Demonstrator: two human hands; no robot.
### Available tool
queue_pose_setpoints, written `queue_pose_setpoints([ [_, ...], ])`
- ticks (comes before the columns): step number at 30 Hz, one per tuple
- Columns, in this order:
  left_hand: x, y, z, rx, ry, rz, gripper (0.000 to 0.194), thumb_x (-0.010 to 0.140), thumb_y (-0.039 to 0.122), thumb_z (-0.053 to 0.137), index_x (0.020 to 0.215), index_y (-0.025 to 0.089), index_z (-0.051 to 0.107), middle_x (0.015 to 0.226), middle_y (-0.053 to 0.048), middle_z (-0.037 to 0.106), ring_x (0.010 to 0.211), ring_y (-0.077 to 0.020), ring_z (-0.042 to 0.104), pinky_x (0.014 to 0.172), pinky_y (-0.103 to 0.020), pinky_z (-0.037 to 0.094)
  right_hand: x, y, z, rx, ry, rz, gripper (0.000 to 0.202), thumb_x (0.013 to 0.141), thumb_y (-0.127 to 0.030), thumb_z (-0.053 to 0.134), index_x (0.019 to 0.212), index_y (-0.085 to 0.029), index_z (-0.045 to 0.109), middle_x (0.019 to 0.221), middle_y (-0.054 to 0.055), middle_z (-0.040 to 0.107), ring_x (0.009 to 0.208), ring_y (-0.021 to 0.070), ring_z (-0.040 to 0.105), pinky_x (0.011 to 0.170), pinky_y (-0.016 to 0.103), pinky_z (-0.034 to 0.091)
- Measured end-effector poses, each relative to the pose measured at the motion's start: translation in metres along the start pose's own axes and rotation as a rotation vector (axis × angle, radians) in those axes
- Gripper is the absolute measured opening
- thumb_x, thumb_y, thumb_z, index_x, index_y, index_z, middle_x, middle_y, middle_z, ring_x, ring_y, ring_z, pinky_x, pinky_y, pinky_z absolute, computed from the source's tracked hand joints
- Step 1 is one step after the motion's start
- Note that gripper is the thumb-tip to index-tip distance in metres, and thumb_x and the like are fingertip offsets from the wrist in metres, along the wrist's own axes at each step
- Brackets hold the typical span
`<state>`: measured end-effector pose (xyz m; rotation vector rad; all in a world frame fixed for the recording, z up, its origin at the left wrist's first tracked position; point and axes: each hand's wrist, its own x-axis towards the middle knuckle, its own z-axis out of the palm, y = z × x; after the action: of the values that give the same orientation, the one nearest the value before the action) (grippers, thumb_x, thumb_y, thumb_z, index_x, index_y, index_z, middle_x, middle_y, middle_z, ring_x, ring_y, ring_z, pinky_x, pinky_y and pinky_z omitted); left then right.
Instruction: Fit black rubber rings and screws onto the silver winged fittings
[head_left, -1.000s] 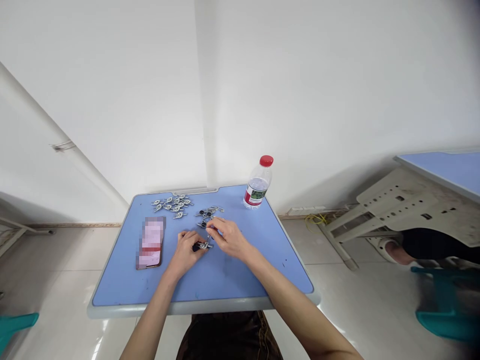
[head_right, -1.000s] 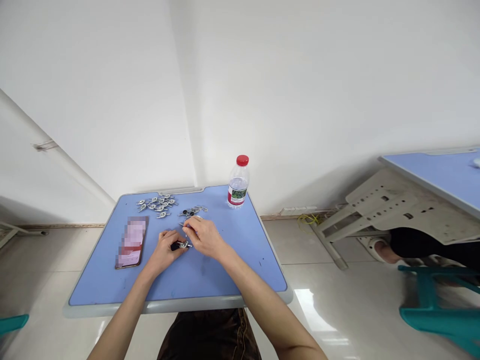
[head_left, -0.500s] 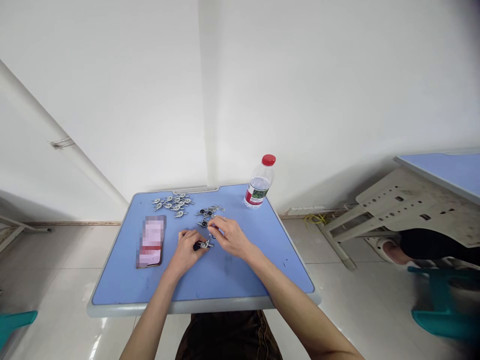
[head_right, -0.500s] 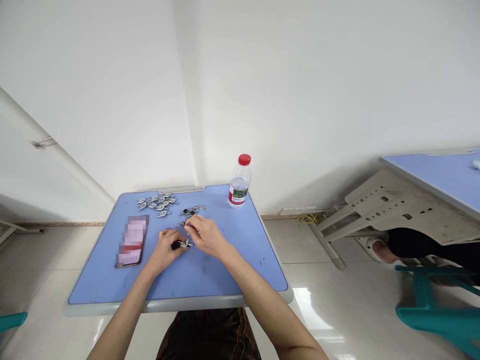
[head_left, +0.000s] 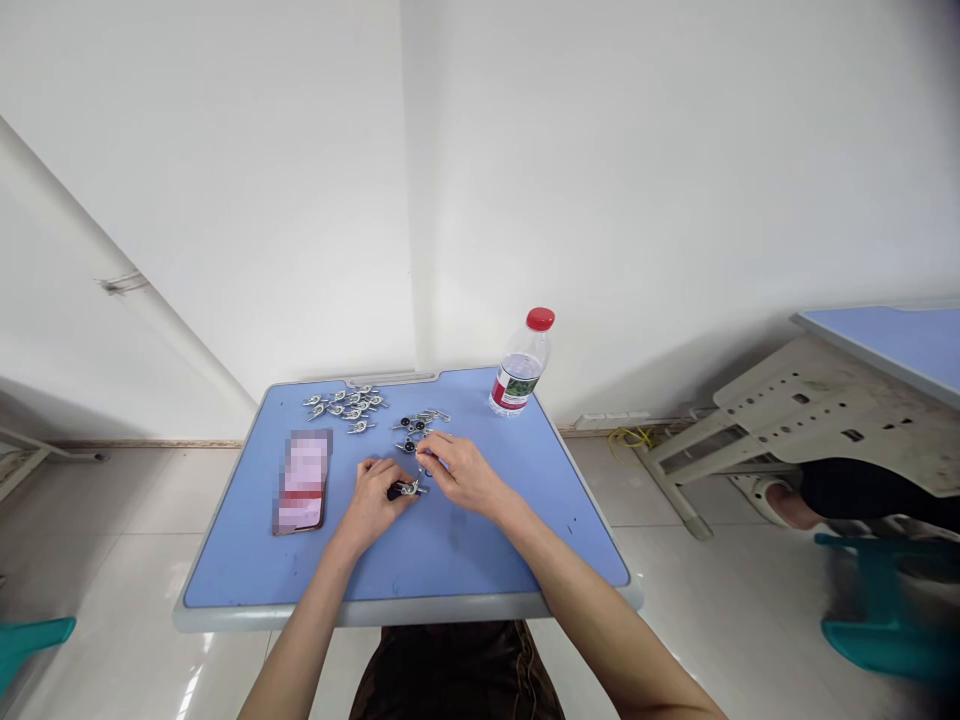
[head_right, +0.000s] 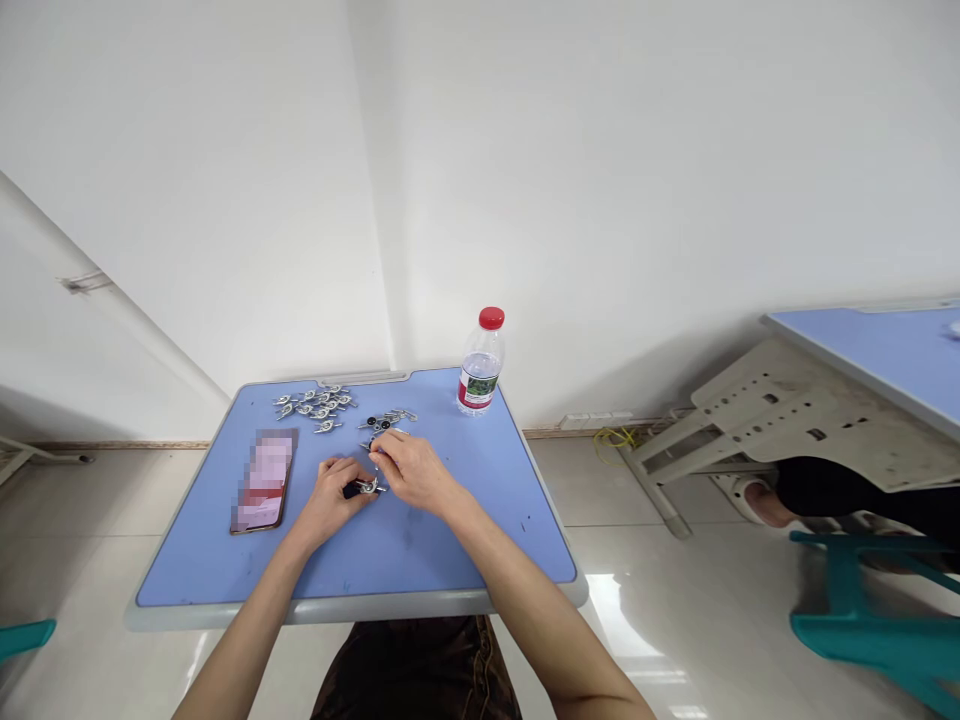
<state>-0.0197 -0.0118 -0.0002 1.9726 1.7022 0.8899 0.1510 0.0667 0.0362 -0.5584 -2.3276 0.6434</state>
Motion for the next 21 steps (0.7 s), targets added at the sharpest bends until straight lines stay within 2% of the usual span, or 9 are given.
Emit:
queue_pose_setpoints([
  [8, 0.000, 0.002, -0.001, 0.003, 0.000, 0.001, 0.009, 0.075, 0.016, 0.066, 0.080, 0.021, 0.060, 0.084, 0.001, 0.064, 0.082, -0.0179, 0.057, 0.089, -0.038, 0.031, 0.002, -0.004, -0.006, 0.016, -0.096, -0.050, 0.014, 0.094, -0.017, 0.039, 0.088, -0.019, 0.052, 0.079, 0.003, 0.056, 0.069, 0.0144, 0.049, 0.064, 0.026, 0.039],
  [16, 0.000, 0.001, -0.001, 0.003, -0.005, 0.002, 0.006, 0.077, 0.018, 0.065, 0.081, 0.021, 0.061, 0.085, 0.000, 0.065, 0.083, -0.0181, 0.057, 0.090, -0.038, 0.031, 0.004, -0.005, -0.015, 0.067, -0.167, -0.002, 0.017, 0.094, -0.012, 0.035, 0.088, -0.019, 0.050, 0.082, 0.003, 0.054, 0.072, 0.0144, 0.048, 0.067, 0.026, 0.040],
  [21, 0.000, 0.001, 0.000, 0.023, -0.003, -0.005, 0.006, 0.077, 0.017, 0.064, 0.080, 0.021, 0.061, 0.083, 0.000, 0.064, 0.083, -0.0184, 0.056, 0.090, -0.038, 0.031, 0.004, -0.010, -0.017, 0.064, -0.274, -0.090, 0.022, 0.094, -0.011, 0.030, 0.092, -0.019, 0.050, 0.088, 0.004, 0.054, 0.081, 0.0154, 0.048, 0.074, 0.028, 0.041],
])
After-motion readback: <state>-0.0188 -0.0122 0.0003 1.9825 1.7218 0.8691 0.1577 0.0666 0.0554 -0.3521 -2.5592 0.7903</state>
